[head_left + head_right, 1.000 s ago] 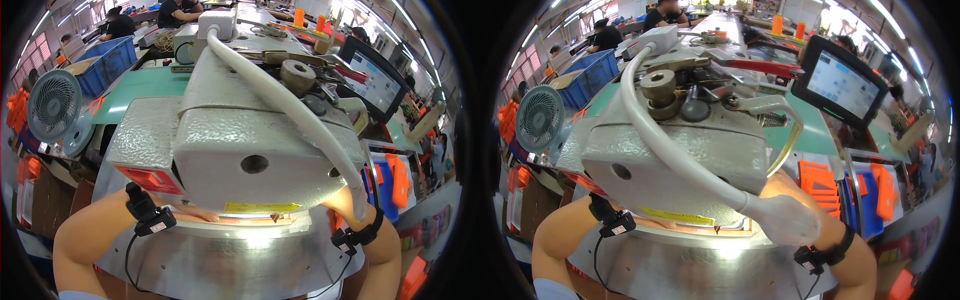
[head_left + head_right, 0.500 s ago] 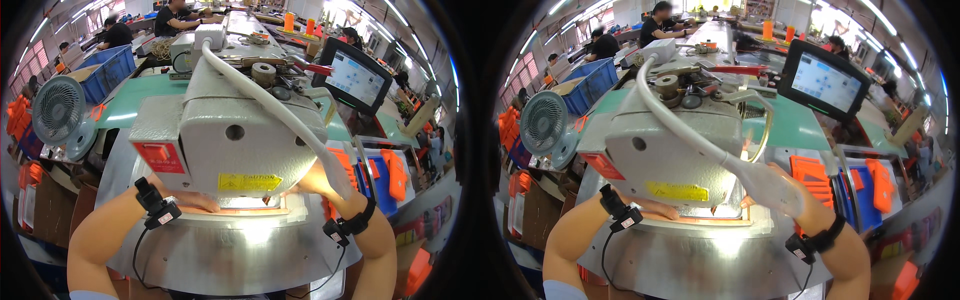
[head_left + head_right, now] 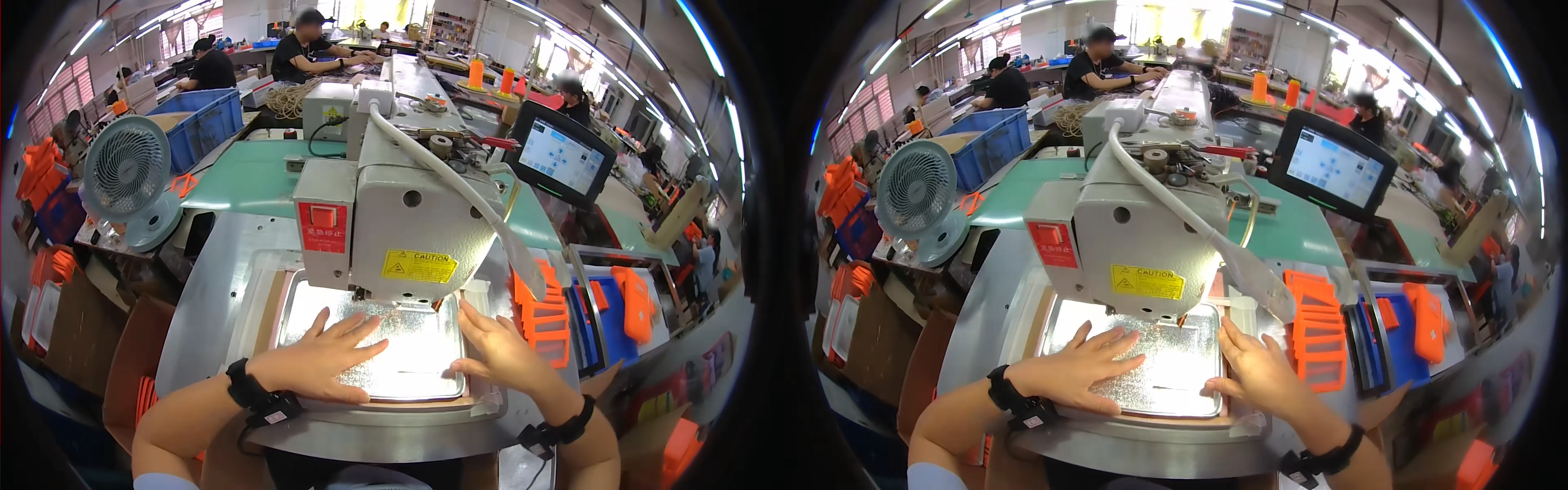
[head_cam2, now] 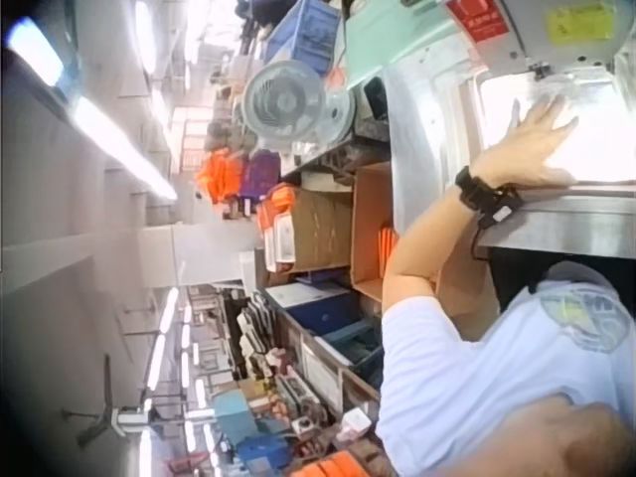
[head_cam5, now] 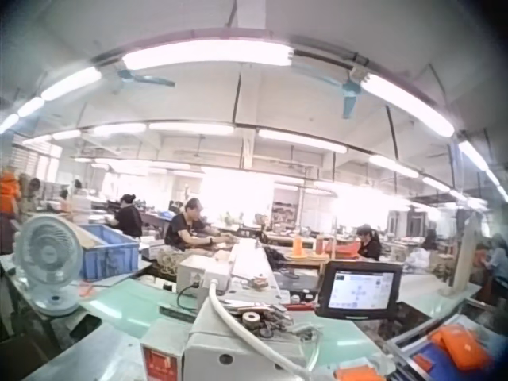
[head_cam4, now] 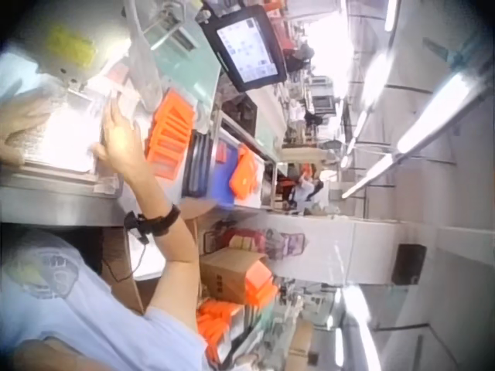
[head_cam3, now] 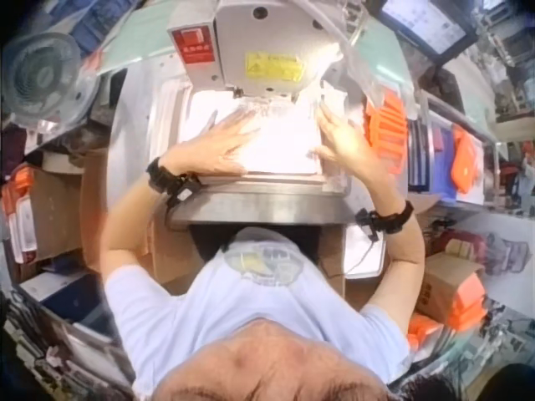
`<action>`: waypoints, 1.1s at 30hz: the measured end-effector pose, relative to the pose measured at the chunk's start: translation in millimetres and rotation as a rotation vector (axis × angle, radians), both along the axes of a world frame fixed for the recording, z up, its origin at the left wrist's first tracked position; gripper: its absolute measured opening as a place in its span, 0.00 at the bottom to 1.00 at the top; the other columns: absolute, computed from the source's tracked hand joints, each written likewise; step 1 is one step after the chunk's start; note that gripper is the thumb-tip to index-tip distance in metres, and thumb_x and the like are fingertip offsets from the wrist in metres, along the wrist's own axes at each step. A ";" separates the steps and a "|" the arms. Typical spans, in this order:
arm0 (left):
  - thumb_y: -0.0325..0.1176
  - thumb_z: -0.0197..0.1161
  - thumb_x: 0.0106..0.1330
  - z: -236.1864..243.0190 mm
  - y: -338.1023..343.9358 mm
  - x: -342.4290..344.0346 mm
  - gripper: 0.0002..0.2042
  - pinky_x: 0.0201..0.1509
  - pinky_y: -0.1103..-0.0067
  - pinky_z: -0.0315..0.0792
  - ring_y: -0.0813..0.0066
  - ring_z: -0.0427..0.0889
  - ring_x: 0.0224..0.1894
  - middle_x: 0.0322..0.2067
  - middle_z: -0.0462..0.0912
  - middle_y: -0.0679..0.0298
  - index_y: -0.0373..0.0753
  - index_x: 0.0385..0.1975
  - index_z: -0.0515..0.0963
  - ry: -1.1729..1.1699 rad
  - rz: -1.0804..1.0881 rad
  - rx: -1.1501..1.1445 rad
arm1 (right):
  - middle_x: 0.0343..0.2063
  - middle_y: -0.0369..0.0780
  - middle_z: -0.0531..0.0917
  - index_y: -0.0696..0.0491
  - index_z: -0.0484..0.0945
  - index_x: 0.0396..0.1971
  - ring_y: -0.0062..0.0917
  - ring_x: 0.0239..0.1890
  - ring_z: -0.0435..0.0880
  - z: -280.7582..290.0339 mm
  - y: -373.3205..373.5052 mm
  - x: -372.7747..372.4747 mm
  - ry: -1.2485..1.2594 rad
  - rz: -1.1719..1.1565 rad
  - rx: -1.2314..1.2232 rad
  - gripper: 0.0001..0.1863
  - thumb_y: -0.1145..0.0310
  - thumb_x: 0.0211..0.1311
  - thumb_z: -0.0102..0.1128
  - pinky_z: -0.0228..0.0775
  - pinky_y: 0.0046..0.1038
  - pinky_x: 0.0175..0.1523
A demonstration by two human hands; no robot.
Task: Operate an industrial sewing machine to assemble orange leather/fabric components.
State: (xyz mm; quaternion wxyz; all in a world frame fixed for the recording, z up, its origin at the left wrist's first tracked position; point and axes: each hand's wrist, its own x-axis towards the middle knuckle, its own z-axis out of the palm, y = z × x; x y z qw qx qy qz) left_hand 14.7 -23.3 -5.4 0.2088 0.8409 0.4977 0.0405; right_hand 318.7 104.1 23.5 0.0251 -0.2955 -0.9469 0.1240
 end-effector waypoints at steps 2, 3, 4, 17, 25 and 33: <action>0.66 0.58 0.61 10.1 -5.6 1.6 0.46 0.73 0.41 0.36 0.46 0.40 0.77 0.73 0.49 0.42 0.41 0.73 0.55 0.018 0.053 0.002 | 0.68 0.51 0.64 0.63 0.66 0.64 0.40 0.63 0.71 -1.5 -10.9 -2.3 0.056 -0.032 0.118 0.44 0.48 0.54 0.69 0.60 0.50 0.64; 0.65 0.59 0.61 16.3 -8.2 3.5 0.46 0.73 0.41 0.37 0.47 0.42 0.77 0.72 0.52 0.42 0.40 0.73 0.55 0.030 0.076 0.007 | 0.66 0.51 0.66 0.62 0.67 0.64 0.39 0.62 0.72 -2.9 -15.5 -3.2 0.087 -0.051 0.181 0.44 0.50 0.53 0.69 0.62 0.49 0.63; 0.62 0.63 0.59 22.5 -14.8 6.1 0.45 0.70 0.44 0.46 0.47 0.50 0.74 0.69 0.57 0.42 0.40 0.72 0.57 0.124 0.228 0.178 | 0.55 0.50 0.76 0.61 0.71 0.60 0.37 0.51 0.78 -5.0 -24.5 -5.2 0.159 -0.108 0.258 0.39 0.55 0.51 0.71 0.66 0.44 0.57; 0.26 0.58 0.61 23.7 -83.9 -46.5 0.30 0.36 0.75 0.73 0.72 0.78 0.29 0.30 0.79 0.53 0.33 0.67 0.66 -0.520 1.043 0.203 | 0.24 0.51 0.80 0.63 0.73 0.38 0.45 0.28 0.83 -15.3 -20.6 -36.8 0.284 -0.135 -0.230 0.13 0.71 0.58 0.64 0.73 0.41 0.34; 0.59 0.64 0.62 52.8 -127.7 54.7 0.48 0.21 0.80 0.78 0.64 0.83 0.44 0.53 0.74 0.52 0.37 0.74 0.48 -1.657 1.040 0.395 | 0.29 0.54 0.82 0.62 0.73 0.35 0.51 0.34 0.82 -27.6 -11.3 -63.7 0.353 -0.010 -0.266 0.11 0.73 0.57 0.64 0.73 0.43 0.39; 0.38 0.59 0.71 18.2 -113.9 80.1 0.20 0.61 0.60 0.68 0.57 0.76 0.55 0.54 0.78 0.54 0.30 0.55 0.73 -1.374 1.342 0.277 | 0.28 0.52 0.83 0.60 0.76 0.48 0.47 0.33 0.83 -32.9 -29.3 -81.9 0.525 0.131 -0.581 0.17 0.72 0.59 0.64 0.73 0.40 0.41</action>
